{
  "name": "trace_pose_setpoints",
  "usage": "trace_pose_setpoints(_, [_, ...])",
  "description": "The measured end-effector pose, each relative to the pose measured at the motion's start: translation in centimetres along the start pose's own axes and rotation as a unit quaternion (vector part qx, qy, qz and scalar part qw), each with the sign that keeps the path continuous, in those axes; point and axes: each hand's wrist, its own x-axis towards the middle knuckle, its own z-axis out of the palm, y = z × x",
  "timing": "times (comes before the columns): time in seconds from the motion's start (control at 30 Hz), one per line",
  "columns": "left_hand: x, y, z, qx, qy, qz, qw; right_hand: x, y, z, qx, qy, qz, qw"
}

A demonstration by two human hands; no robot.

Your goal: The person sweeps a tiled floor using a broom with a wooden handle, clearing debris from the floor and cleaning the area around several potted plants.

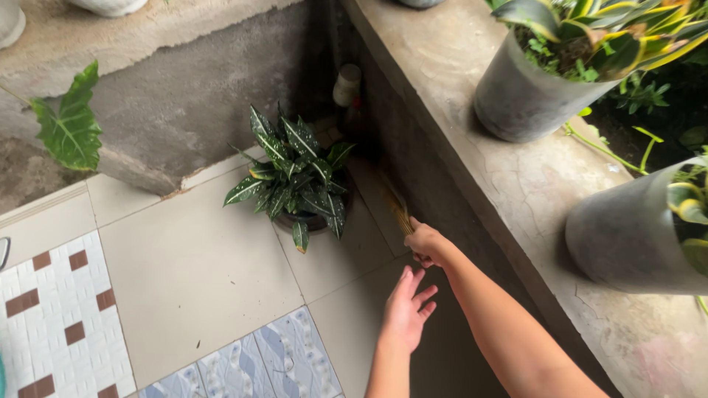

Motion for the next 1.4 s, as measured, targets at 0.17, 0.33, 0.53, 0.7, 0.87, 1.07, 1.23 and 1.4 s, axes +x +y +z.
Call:
trace_pose_setpoints(0.17, [1.2, -0.6, -3.1, -0.019, 0.04, -0.008, 0.999, -0.8, 3.5, 0.9, -0.016, -0.032, 0.073, 0.997])
trace_pose_setpoints(0.33, [2.9, -4.4, -3.4, -0.039, 0.04, -0.047, 0.997, -7.7, 6.8, -1.0, 0.005, -0.088, 0.091, 0.992])
trace_pose_setpoints(0.53, [1.9, -8.5, 2.2, -0.069, 0.003, -0.096, 0.993, -15.8, 9.0, -5.3, 0.176, -0.117, 0.045, 0.976])
trace_pose_setpoints(0.7, [4.5, -11.4, 0.7, -0.181, -0.1, -0.045, 0.977, -15.2, 9.6, -2.5, 0.233, -0.04, 0.044, 0.971])
trace_pose_setpoints(0.87, [5.8, -11.0, -5.8, -0.263, -0.108, -0.025, 0.958, -9.2, 8.3, 3.5, 0.208, -0.056, 0.026, 0.976])
trace_pose_setpoints(1.07, [-0.4, -8.0, -10.8, -0.246, 0.01, 0.014, 0.969, -13.2, 6.6, 10.1, 0.212, -0.14, 0.073, 0.965])
trace_pose_setpoints(1.23, [-2.0, -8.3, -4.3, -0.158, 0.088, -0.044, 0.983, -15.5, 8.6, 4.5, 0.285, -0.209, 0.021, 0.935])
trace_pose_setpoints(1.4, [-2.8, -10.1, 0.2, -0.216, -0.015, -0.036, 0.976, -19.6, 11.0, -0.2, 0.245, -0.109, 0.062, 0.962])
